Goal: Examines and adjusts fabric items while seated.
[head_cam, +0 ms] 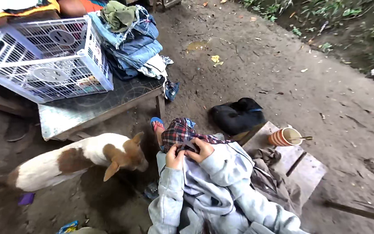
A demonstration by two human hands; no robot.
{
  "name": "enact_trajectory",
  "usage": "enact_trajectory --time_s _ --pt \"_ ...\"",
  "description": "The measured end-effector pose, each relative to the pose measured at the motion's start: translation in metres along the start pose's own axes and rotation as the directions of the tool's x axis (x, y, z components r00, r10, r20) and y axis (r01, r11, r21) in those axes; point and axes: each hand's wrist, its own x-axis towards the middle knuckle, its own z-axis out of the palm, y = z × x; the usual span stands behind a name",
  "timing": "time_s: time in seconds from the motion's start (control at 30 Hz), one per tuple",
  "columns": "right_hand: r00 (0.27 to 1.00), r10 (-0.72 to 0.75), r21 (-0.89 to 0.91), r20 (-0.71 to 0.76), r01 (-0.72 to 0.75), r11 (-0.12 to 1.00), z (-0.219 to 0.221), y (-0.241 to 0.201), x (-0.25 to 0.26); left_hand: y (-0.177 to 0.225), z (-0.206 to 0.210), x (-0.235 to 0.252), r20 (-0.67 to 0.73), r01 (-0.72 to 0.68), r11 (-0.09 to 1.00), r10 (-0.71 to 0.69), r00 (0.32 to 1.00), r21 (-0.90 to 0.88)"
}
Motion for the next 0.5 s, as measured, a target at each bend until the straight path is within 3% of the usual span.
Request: enact_trajectory --time_s 0.1,0.2,0.3,0.5 --pt "0.993 0.07 -0.06 0.1 -0.064 0.996 -0.002 -0.006 0.001 -0.004 -0.017 0.006 -0.052 0.037 0.991 -0.031 0.998 0.127" --pt "0.992 -0.068 -0.123 0.104 0.081 0.989 -0.001 -0.002 -0.007 -0.001 -0.029 0.008 -0.07 0.048 0.981 -0.035 0.997 0.186" --pt "0.978 -0.196 -0.214 0.078 0.208 0.954 0.005 0.0 -0.015 0.0 -0.03 0.007 -0.073 0.052 0.987 -0.042 0.996 0.15" --pt "0.979 -0.139 -0.302 0.15 0.179 0.936 -0.001 -0.008 -0.025 0.002 -0.029 0.006 -0.057 0.038 0.994 -0.033 0.998 0.098"
